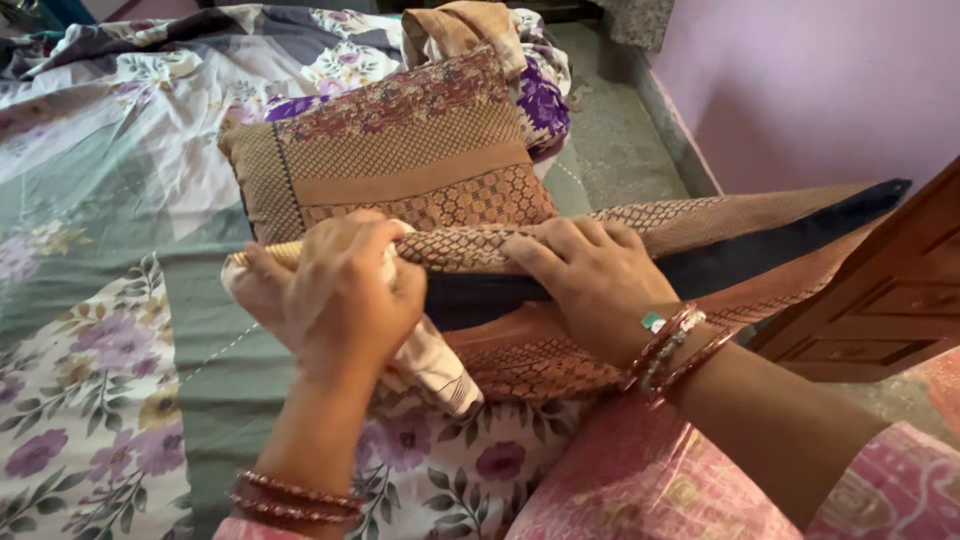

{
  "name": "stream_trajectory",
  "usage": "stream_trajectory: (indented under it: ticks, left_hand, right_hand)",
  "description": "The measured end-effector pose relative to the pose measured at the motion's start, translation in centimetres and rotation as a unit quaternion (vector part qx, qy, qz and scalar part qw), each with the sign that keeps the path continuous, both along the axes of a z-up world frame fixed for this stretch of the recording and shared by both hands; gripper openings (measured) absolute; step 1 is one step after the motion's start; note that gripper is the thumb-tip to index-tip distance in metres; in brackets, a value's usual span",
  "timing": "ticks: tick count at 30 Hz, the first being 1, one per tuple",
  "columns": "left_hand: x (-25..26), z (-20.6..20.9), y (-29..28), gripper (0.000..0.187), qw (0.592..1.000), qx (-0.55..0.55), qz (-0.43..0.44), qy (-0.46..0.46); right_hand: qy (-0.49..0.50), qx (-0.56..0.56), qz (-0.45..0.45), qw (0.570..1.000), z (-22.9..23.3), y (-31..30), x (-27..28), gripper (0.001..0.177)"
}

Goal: The person inserts a pillow into a patterned pillowcase, aligning the corners and smoothing the fabric. The person then places the finished pillow on a black leather chair.

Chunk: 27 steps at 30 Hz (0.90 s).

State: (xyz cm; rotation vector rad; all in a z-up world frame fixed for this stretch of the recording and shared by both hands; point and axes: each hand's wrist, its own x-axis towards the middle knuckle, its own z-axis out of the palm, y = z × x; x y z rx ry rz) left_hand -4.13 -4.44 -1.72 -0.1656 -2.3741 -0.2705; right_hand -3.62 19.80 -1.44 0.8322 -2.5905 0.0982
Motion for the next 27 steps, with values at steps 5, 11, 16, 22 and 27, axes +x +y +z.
stream_trajectory:
  ticks: [5, 11, 16, 22, 27]
  left_hand:
    - [-0.1, 0.2, 0.0, 0.030, 0.999, 0.025, 0.013, -0.030]
    - [0.6, -0.1, 0.6, 0.035, 0.999, 0.014, -0.028, 0.009]
    - [0.6, -0.1, -1.4, 0.032, 0.997, 0.034, -0.070, 0.028]
    - [0.0, -0.7, -2.4, 0.025, 0.993, 0.072, -0.086, 0.039]
    - [0.6, -0.6, -2.5, 0.039, 0.996, 0.045, -0.077, -0.002]
  right_hand:
    - [-0.015, -0.025, -0.009, 1.000, -0.2, 0.2, 0.1, 0.058]
    - [0.036, -0.043, 0.002, 0.998, 0.0, 0.4, 0.1, 0.076]
    - [-0.039, 0.018, -0.062, 0.997, 0.4, 0.5, -0.1, 0.044]
    - [-0.038, -0.015, -0.049, 0.998, 0.7, 0.6, 0.0, 0.044]
    - [-0.090, 0.003, -0.093, 0.992, 0.5, 2.6, -0.3, 0.083]
